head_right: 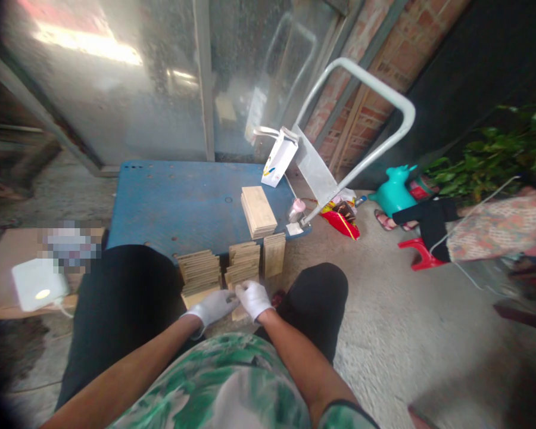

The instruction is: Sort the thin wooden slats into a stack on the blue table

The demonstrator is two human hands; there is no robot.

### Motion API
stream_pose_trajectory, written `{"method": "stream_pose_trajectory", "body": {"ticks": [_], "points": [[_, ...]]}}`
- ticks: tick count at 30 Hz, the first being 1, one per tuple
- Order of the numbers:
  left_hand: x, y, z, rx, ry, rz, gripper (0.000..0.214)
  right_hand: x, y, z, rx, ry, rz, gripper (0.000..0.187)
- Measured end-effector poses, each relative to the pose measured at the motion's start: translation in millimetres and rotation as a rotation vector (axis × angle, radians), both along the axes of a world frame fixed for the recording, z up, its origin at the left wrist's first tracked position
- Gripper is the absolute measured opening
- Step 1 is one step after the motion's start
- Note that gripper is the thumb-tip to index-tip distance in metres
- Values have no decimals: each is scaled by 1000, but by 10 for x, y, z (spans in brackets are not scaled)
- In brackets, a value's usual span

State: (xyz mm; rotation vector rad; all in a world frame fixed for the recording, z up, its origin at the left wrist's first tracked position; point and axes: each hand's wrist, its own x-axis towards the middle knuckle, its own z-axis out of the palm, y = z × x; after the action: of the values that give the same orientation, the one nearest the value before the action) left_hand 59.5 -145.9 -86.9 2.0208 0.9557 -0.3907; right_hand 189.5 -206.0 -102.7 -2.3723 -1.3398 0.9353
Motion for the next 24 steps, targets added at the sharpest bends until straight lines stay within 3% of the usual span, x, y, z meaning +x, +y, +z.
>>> {"method": "stream_pose_trajectory", "body": {"ticks": [15,24], "points": [[-126,80,280,62,-59,115,39,-4,-13,53,-43,-152,25,23],[-94,142,207,43,-69,166,38,-71,32,22,-66,-125,93,19]]}}
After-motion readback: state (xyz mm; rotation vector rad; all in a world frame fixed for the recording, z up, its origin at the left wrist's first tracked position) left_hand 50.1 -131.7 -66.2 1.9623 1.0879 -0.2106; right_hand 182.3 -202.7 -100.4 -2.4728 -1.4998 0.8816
